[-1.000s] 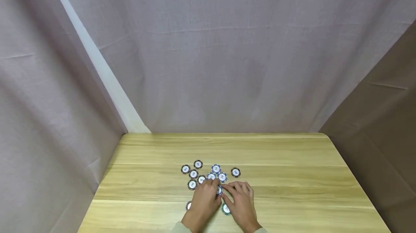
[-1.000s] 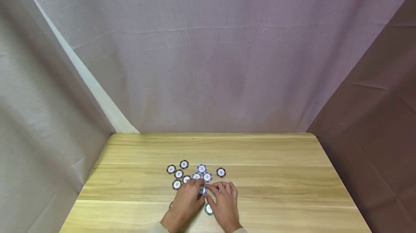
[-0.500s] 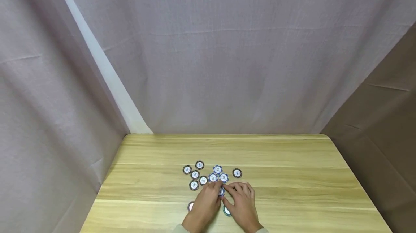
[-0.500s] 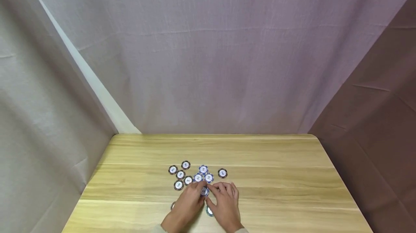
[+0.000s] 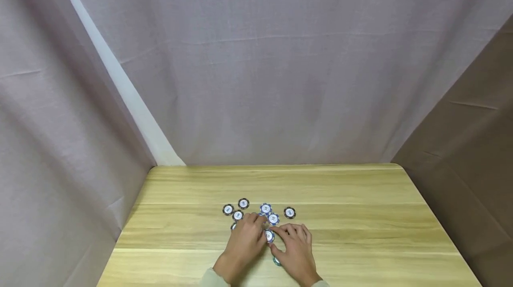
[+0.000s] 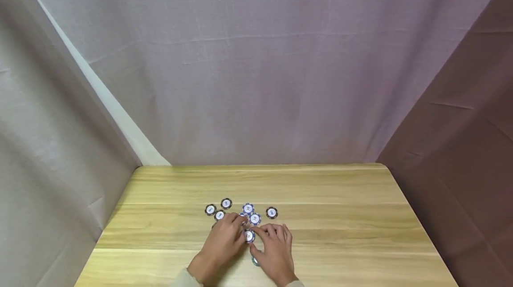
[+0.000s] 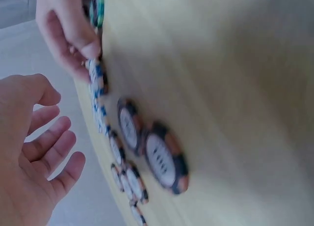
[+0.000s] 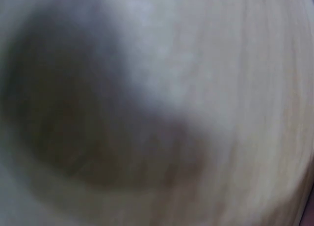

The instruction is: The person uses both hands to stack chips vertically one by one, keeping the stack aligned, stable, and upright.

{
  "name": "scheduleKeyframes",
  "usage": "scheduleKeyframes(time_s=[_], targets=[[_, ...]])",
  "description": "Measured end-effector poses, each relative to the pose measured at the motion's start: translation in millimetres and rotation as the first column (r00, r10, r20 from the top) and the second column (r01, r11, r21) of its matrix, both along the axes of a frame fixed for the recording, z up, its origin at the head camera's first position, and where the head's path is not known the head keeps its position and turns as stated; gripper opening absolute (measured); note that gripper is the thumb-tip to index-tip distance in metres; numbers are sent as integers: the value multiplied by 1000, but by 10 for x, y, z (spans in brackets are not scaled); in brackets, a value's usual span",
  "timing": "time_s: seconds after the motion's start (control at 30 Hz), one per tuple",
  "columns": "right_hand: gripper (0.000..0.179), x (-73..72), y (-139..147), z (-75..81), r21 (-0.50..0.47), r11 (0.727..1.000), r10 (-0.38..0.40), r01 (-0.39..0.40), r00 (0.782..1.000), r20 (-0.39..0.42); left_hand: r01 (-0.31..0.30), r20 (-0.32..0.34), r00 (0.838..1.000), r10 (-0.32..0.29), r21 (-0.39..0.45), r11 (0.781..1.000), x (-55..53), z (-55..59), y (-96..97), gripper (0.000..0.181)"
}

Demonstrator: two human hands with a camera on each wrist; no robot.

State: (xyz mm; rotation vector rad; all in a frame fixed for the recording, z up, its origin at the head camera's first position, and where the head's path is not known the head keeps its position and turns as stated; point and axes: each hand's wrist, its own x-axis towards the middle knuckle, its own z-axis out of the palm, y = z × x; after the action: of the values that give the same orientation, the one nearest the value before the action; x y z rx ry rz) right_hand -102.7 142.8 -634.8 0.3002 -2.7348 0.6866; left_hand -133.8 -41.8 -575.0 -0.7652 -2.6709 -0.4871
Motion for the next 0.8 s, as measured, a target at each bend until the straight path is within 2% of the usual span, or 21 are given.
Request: scheduleKeyframes(time_s=[0.1,0.27,0.37,0.57,0.8], targets=[[44,-13,2,16,5,1000,-10,9,998,56,-19,16,1000,19,-34,999,-89,50,-49,32],[43,1,-2,24,14,1000,-25,24,994,103,-25,118,992,34,-80,996,-199,51,-85,36],[42,23,-9,19,15,999,-31,30,995,99,-28,155,987,41,-86,996,-234,6,-82,41],[40,29,-41,13,21,999,-35,34,998,57,-69,185,979,87,-100,993,-283,-86,-72,49],[40,19,-45,-1,31,999,-36,35,998,45,-91,226,968,111,-94,991,-333,-129,-72,48]])
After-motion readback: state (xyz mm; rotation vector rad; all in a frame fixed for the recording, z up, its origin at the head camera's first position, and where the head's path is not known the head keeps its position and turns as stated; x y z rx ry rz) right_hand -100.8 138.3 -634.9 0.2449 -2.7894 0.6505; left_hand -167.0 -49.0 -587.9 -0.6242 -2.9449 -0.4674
